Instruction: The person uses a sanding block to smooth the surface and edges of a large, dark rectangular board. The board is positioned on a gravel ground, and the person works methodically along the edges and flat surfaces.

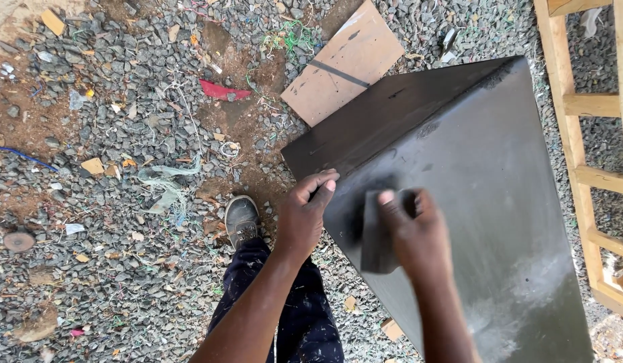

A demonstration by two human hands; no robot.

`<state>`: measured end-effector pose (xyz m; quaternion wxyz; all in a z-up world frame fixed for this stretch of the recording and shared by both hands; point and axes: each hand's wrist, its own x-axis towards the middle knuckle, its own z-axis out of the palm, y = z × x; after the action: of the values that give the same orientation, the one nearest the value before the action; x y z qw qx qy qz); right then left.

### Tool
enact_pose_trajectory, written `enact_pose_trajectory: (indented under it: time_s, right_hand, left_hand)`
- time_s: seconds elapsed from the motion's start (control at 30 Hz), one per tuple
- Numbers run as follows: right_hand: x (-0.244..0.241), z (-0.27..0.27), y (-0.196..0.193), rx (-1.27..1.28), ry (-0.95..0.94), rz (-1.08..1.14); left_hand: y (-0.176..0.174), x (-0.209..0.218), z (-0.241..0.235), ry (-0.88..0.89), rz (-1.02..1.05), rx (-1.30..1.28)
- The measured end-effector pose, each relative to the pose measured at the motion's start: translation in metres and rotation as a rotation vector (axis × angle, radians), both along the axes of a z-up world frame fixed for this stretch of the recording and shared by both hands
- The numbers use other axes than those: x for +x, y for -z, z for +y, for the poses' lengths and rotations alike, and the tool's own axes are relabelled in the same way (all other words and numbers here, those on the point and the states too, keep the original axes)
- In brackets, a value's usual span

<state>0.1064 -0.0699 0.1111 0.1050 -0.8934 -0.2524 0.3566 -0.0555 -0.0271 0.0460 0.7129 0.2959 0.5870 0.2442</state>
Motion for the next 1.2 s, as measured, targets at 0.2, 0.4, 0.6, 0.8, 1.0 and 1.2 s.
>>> enact_pose_trajectory:
  time_s: [0.2,0.4,0.6,0.8,1.0,1.2]
  right_hand:
    - [-0.062,0.011,-0.010,-0.162,-0.009,0.036]
    - [-0.020,0.025,0.016,-0.023,-0.044,-0.107]
    - [-0.051,0.019,0.021,-0.094,-0.031,0.002]
    - [-0.053,0.014,0.035,-0.011,0.056,0.017]
    - [-0.026,0.031,0.028,0.009,0.084,-0.051]
    - [-0.037,0.054,-0.004,-0.091,0.025,0.057]
  left_hand:
    - [-0.001,-0.009,-0.002,-0.010,-0.128,0.068]
    - [0.016,0.009,0.000,0.011,0.271,-0.468]
    - [0.171,0.052,-0.024,-0.355,0.279,-0.763]
    - [0.050,0.060,0.021,-0.592,0.275,-0.789]
    - [0.073,0.056,0.009,-0.641,0.278,-0.833]
    - [0.068,0.052,0.012,-0.644,0.247,-0.838]
